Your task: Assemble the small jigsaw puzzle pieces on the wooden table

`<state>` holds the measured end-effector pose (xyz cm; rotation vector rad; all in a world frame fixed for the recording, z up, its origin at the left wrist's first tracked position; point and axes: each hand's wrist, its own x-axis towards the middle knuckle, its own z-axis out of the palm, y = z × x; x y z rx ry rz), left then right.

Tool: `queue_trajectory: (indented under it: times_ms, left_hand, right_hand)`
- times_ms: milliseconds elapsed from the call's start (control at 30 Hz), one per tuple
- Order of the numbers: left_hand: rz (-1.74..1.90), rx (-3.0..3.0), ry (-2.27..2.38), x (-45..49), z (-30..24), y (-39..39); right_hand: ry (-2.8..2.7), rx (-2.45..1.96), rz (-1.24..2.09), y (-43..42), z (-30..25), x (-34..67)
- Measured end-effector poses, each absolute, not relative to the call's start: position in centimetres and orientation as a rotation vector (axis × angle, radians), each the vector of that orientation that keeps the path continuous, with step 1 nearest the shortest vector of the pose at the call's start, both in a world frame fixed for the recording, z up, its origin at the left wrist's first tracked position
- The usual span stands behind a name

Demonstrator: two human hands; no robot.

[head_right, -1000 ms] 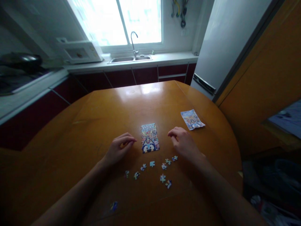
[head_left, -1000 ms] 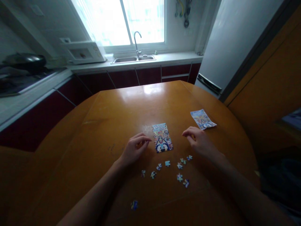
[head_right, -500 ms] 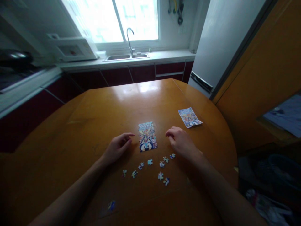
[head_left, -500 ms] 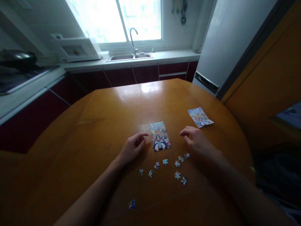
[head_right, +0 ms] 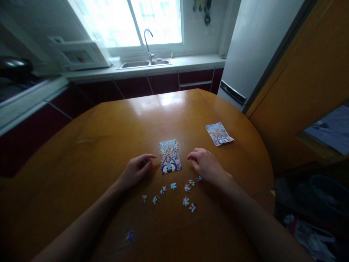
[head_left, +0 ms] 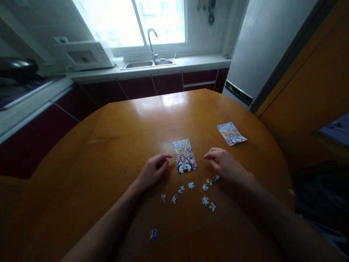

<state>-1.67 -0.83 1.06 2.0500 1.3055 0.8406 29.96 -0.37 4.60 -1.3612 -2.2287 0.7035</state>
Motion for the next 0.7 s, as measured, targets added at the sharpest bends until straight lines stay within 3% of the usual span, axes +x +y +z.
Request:
queue_trajectory:
  times_ms: [700]
  left_hand:
    - [0.873,2.113,1.303,-1.6,1.0,-0.9]
  right_hand:
    - [-2.34,-1.337,0.772,-1.7,4.6,28.3]
